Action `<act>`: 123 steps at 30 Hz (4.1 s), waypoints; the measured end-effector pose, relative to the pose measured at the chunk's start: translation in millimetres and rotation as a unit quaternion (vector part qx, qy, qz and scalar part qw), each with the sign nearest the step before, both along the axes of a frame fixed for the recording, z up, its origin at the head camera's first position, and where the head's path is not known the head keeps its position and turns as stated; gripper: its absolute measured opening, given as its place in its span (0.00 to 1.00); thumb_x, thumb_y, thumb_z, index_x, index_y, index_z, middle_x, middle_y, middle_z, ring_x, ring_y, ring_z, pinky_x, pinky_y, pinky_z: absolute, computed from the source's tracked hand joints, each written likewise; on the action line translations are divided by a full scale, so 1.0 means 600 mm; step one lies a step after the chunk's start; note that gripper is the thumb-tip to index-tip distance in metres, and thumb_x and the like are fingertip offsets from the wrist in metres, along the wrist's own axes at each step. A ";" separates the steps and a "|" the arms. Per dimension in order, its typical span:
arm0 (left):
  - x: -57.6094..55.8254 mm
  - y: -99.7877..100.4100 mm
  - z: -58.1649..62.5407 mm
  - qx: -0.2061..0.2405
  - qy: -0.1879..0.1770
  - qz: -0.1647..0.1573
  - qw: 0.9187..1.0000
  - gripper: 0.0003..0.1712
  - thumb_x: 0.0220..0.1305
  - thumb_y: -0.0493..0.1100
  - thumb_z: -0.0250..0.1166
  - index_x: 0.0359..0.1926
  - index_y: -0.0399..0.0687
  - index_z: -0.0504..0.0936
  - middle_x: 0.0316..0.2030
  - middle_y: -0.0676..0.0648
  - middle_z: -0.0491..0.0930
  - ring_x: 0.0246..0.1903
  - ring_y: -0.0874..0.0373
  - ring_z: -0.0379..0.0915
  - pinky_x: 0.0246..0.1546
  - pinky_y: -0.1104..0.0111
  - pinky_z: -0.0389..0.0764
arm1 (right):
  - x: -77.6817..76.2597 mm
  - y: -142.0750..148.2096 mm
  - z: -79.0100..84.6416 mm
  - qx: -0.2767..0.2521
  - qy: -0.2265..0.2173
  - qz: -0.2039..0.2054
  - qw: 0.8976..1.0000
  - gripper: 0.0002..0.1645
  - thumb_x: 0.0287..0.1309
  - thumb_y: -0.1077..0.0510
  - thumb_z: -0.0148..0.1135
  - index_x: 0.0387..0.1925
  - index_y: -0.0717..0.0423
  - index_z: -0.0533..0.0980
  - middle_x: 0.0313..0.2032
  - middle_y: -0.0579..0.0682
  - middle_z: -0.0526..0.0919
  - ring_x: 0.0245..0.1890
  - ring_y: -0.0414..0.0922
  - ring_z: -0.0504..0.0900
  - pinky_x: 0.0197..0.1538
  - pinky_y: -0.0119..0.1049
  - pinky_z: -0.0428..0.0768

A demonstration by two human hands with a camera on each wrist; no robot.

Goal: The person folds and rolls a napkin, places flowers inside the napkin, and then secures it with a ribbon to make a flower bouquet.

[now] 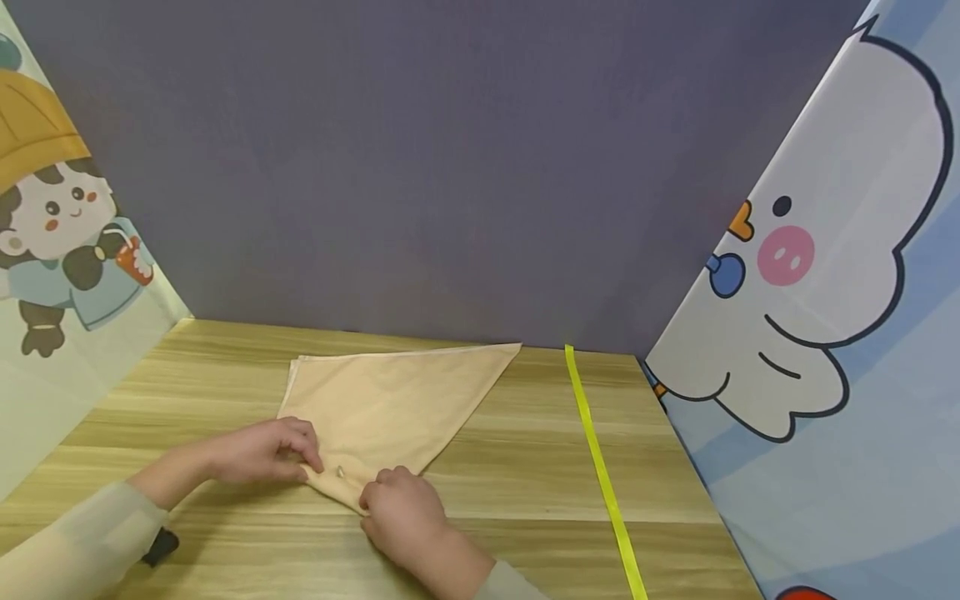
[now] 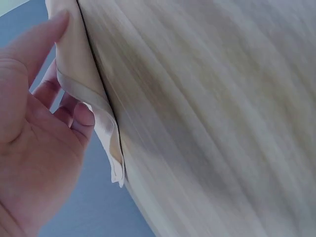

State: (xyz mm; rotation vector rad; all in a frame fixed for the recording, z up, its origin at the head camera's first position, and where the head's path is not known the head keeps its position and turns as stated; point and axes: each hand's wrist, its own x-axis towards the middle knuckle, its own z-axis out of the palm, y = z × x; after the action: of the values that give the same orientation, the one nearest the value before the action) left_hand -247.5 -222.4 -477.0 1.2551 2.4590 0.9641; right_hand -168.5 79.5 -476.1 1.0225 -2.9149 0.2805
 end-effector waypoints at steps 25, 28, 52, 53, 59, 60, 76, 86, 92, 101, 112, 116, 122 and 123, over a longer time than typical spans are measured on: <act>-0.017 0.041 -0.001 0.002 -0.069 0.082 0.994 0.03 0.75 0.38 0.70 0.41 0.50 0.85 0.37 0.56 0.83 0.40 0.68 0.75 0.45 0.70 0.77 | -0.004 0.002 -0.005 -0.072 -0.063 -0.063 0.993 0.07 0.69 0.58 0.70 0.42 0.51 0.92 0.31 0.43 0.85 0.34 0.37 0.81 0.39 0.32 0.83; -0.017 0.044 -0.006 0.000 -0.003 0.087 0.996 0.05 0.72 0.39 0.74 0.39 0.54 0.86 0.38 0.57 0.82 0.43 0.66 0.73 0.48 0.67 0.75 | -0.005 0.003 -0.006 -0.074 -0.065 -0.061 0.993 0.06 0.69 0.58 0.71 0.42 0.51 0.92 0.32 0.42 0.85 0.34 0.36 0.81 0.39 0.31 0.82; -0.008 0.020 -0.005 -0.025 -0.020 0.076 0.997 0.05 0.79 0.49 0.68 0.43 0.63 0.90 0.38 0.66 0.87 0.40 0.72 0.75 0.50 0.67 0.69 | -0.013 0.011 -0.004 -0.072 -0.091 -0.080 0.990 0.07 0.73 0.53 0.69 0.45 0.47 0.91 0.38 0.42 0.88 0.40 0.37 0.84 0.47 0.35 0.85; -0.008 0.021 -0.005 -0.012 -0.029 0.074 0.997 0.04 0.79 0.46 0.69 0.43 0.61 0.89 0.37 0.64 0.87 0.39 0.72 0.75 0.48 0.68 0.72 | -0.014 0.011 -0.004 -0.073 -0.092 -0.081 0.990 0.07 0.72 0.53 0.70 0.45 0.47 0.91 0.38 0.42 0.88 0.40 0.37 0.84 0.46 0.35 0.85; -0.005 0.024 -0.009 0.025 -0.026 0.085 0.996 0.04 0.73 0.43 0.74 0.40 0.59 0.88 0.35 0.61 0.87 0.38 0.70 0.76 0.46 0.68 0.72 | -0.014 0.013 -0.002 -0.077 -0.089 -0.088 0.989 0.06 0.71 0.53 0.72 0.44 0.48 0.89 0.33 0.39 0.82 0.32 0.32 0.76 0.39 0.30 0.79; -0.003 0.023 -0.010 0.017 -0.008 0.090 0.996 0.04 0.72 0.45 0.75 0.38 0.61 0.88 0.36 0.63 0.86 0.40 0.69 0.75 0.47 0.67 0.69 | -0.013 0.013 -0.002 -0.076 -0.077 -0.085 0.990 0.04 0.71 0.53 0.72 0.43 0.48 0.88 0.33 0.38 0.80 0.31 0.31 0.74 0.37 0.29 0.78; 0.005 0.022 -0.010 -0.008 0.069 0.049 0.996 0.06 0.62 0.47 0.82 0.39 0.67 0.95 0.38 0.68 0.84 0.44 0.73 0.75 0.48 0.66 0.62 | -0.006 0.016 -0.001 -0.024 0.012 0.001 1.000 0.05 0.67 0.51 0.78 0.42 0.44 0.93 0.33 0.38 0.85 0.33 0.31 0.77 0.38 0.23 0.79; 0.019 0.024 0.003 -0.034 0.070 0.019 0.997 0.07 0.64 0.50 0.81 0.43 0.66 0.96 0.41 0.68 0.86 0.46 0.73 0.75 0.49 0.67 0.63 | 0.003 0.025 -0.001 0.002 0.040 0.023 0.999 0.04 0.68 0.54 0.76 0.39 0.40 0.93 0.29 0.38 0.77 0.28 0.31 0.69 0.34 0.23 0.72; 0.025 0.025 0.003 -0.020 0.086 0.014 0.996 0.04 0.71 0.54 0.76 0.43 0.69 0.96 0.39 0.72 0.87 0.46 0.72 0.72 0.47 0.69 0.59 | 0.009 0.036 -0.005 -0.003 0.053 0.029 0.998 0.04 0.69 0.52 0.76 0.41 0.39 0.94 0.33 0.37 0.76 0.32 0.31 0.69 0.37 0.23 0.72; 0.024 0.032 0.004 -0.033 0.075 0.056 0.995 0.05 0.75 0.51 0.71 0.42 0.66 0.94 0.35 0.70 0.85 0.40 0.73 0.69 0.47 0.65 0.59 | 0.008 0.042 -0.005 -0.039 -0.007 0.009 0.999 0.08 0.72 0.53 0.72 0.48 0.45 0.93 0.33 0.38 0.85 0.33 0.32 0.77 0.45 0.29 0.82; 0.022 0.047 -0.002 -0.020 0.070 0.087 0.994 0.06 0.74 0.50 0.72 0.37 0.66 0.84 0.32 0.70 0.84 0.34 0.75 0.70 0.51 0.60 0.57 | 0.003 0.046 -0.006 -0.091 -0.040 -0.020 0.995 0.02 0.71 0.54 0.73 0.41 0.44 0.90 0.35 0.36 0.83 0.36 0.30 0.78 0.43 0.27 0.81; 0.024 0.045 -0.003 -0.020 0.074 0.087 0.993 0.06 0.71 0.50 0.75 0.36 0.66 0.85 0.34 0.69 0.82 0.39 0.72 0.69 0.50 0.62 0.56 | 0.002 0.045 -0.008 -0.084 -0.024 -0.012 0.996 0.02 0.71 0.55 0.74 0.40 0.45 0.91 0.36 0.36 0.82 0.38 0.30 0.76 0.45 0.25 0.81; 0.026 0.041 -0.006 -0.018 0.084 0.085 0.993 0.06 0.69 0.47 0.77 0.37 0.67 0.88 0.39 0.66 0.80 0.44 0.70 0.67 0.50 0.63 0.57 | -0.002 0.042 -0.007 -0.084 -0.056 -0.025 0.995 0.03 0.70 0.56 0.74 0.42 0.45 0.91 0.35 0.37 0.86 0.39 0.31 0.80 0.46 0.28 0.83; 0.026 0.040 -0.006 -0.013 0.087 0.081 0.993 0.07 0.69 0.46 0.77 0.38 0.66 0.88 0.38 0.66 0.80 0.44 0.70 0.69 0.50 0.63 0.57 | -0.002 0.042 -0.007 -0.084 -0.059 -0.027 0.994 0.03 0.69 0.57 0.74 0.42 0.45 0.91 0.35 0.37 0.86 0.38 0.31 0.80 0.46 0.29 0.83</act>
State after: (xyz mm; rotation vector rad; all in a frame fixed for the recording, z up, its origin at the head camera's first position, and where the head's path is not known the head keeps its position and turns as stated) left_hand -232.1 -198.2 -480.7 1.1939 2.7342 0.8905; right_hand -169.8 104.8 -480.5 0.9298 -2.9531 0.5929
